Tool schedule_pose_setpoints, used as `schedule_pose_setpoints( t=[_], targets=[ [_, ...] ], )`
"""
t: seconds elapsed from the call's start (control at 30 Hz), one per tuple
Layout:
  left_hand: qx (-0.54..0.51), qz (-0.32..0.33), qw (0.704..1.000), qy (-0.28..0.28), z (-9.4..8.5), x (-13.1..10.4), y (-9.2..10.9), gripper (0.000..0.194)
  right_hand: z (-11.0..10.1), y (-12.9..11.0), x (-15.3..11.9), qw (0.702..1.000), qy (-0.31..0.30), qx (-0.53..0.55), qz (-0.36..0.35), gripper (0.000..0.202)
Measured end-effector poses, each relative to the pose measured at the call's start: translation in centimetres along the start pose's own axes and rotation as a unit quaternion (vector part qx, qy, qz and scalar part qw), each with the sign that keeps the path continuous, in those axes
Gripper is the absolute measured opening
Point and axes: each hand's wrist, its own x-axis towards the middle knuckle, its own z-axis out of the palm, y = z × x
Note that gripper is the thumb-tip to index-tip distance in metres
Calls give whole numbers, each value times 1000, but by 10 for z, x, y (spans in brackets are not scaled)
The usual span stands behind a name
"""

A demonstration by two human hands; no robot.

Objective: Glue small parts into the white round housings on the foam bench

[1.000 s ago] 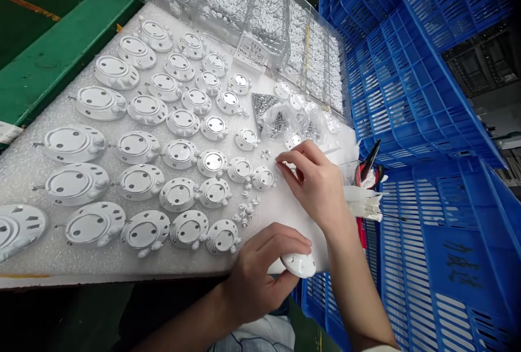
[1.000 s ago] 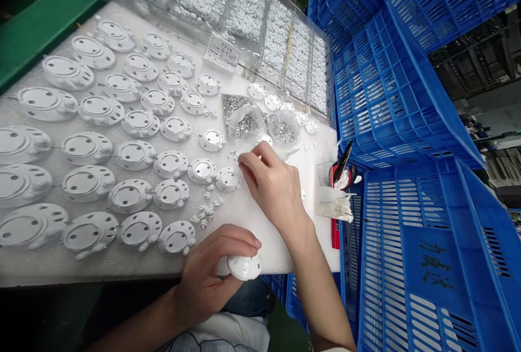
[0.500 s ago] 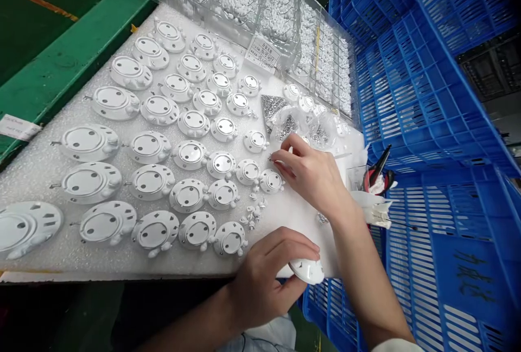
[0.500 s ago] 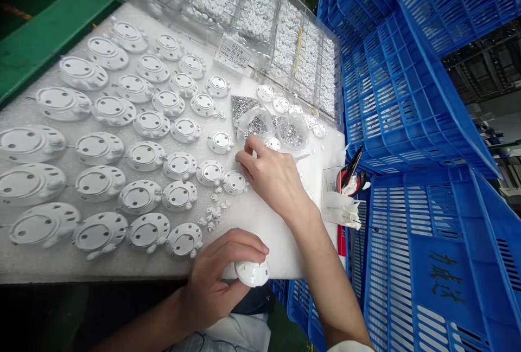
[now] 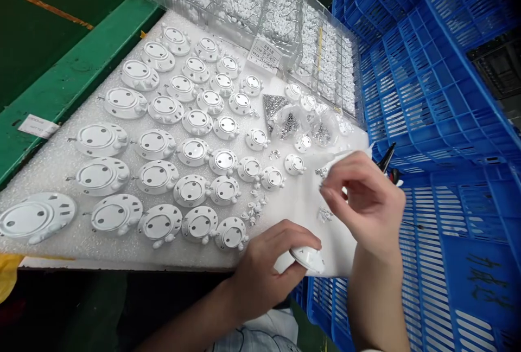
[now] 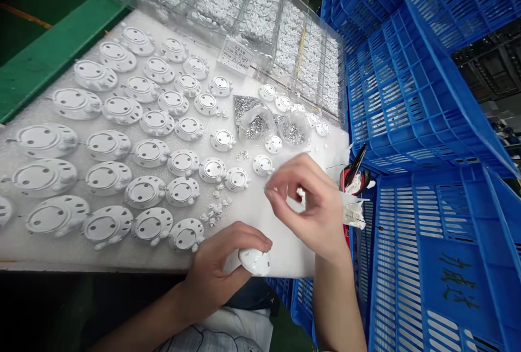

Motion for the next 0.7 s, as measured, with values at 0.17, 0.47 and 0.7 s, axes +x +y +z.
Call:
schedule_pose_setpoints(
  t=[0.17, 0.47, 0.7],
  targets=[
    [-75, -106, 991, 12, -4, 3, 4, 16, -3, 4, -46, 986, 30, 150, 71, 5],
    [-82, -154, 985, -1, -4, 8, 7, 23, 3, 18, -67, 986, 2, 144, 82, 4],
    [-92, -177, 980, -14, -4, 13, 12, 23, -2, 20, -70, 993, -40, 101, 47, 11]
  ],
)
